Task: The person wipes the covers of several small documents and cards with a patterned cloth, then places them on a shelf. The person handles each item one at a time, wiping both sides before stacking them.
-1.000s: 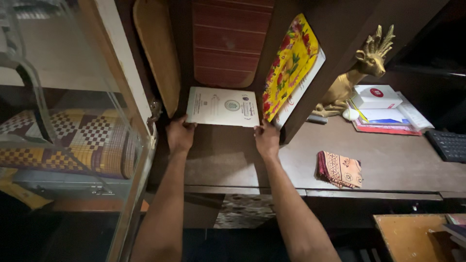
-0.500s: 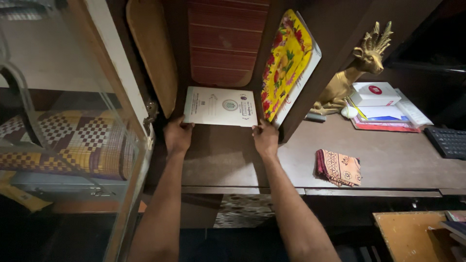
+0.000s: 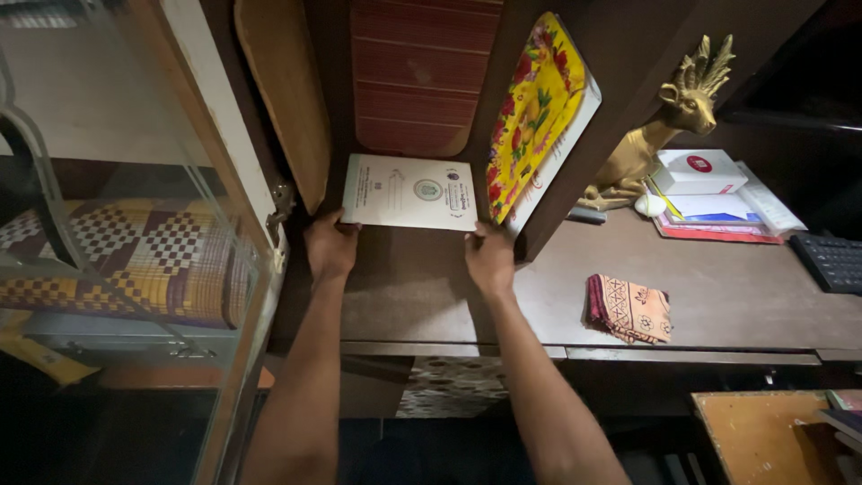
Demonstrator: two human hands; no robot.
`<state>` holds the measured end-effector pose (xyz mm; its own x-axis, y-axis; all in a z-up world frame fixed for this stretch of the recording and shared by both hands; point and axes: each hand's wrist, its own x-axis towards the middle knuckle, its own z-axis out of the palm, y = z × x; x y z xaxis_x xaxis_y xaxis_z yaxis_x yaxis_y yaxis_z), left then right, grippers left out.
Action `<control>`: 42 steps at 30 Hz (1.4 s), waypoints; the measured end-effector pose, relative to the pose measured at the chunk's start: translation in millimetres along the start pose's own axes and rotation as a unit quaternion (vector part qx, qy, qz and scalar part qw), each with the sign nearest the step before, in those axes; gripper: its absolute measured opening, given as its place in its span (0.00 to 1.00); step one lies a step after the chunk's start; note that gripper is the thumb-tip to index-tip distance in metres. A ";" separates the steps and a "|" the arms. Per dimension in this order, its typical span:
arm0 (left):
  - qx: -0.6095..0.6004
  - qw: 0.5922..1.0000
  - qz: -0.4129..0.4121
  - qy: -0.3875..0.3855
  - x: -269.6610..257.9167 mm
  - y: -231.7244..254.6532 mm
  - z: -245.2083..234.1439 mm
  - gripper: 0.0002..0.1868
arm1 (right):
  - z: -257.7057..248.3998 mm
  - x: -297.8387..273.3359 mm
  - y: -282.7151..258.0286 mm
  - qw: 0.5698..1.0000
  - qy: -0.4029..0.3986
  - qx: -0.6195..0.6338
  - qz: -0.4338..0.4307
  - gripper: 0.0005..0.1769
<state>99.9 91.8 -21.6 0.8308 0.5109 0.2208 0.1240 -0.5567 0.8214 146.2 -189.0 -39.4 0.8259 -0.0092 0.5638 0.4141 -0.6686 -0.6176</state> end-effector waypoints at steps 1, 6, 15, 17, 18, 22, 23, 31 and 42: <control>0.004 1.000 0.015 0.011 -0.9 -0.3 -1.2 0.23 | -2.2 -5.2 -5.3 1.000 0.008 -0.011 -0.006 0.15; -0.034 0.999 -0.024 -0.008 -3.1 2.0 -4.2 0.22 | -10.5 -12.8 -21.1 0.999 -0.021 -0.024 0.010 0.20; -0.064 0.996 0.039 0.054 4.8 -13.2 6.6 0.19 | -15.6 -13.3 -23.3 0.997 -0.048 -0.058 0.019 0.23; -0.086 0.995 0.023 0.036 3.9 -13.1 5.6 0.19 | -12.1 -12.9 -20.9 0.997 -0.044 -0.052 0.021 0.25; -0.078 0.996 0.027 0.039 2.9 -13.7 5.6 0.19 | -11.7 -14.1 -19.2 0.998 -0.040 -0.043 0.020 0.26; -0.057 0.996 0.046 0.056 3.0 -12.5 6.0 0.19 | -10.8 -13.4 -12.6 0.999 -0.020 -0.036 -0.016 0.27; -0.056 0.995 0.050 0.061 2.1 -11.3 5.6 0.19 | -10.7 -13.4 -11.6 0.998 -0.016 -0.043 -0.033 0.27; -0.048 0.999 -0.017 0.008 -2.7 5.8 -6.5 0.21 | -12.6 -14.1 -18.9 0.998 -0.014 -0.054 0.000 0.24; -0.027 0.999 -0.023 -0.009 -4.2 9.0 -8.3 0.22 | -15.2 -13.5 -18.3 0.998 -0.032 -0.053 0.008 0.25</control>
<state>93.0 90.1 -10.8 0.8342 0.5234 0.1736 0.1332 -0.4968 0.8576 121.6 -187.9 -27.4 0.8558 0.0241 0.5167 0.3611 -0.7432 -0.5633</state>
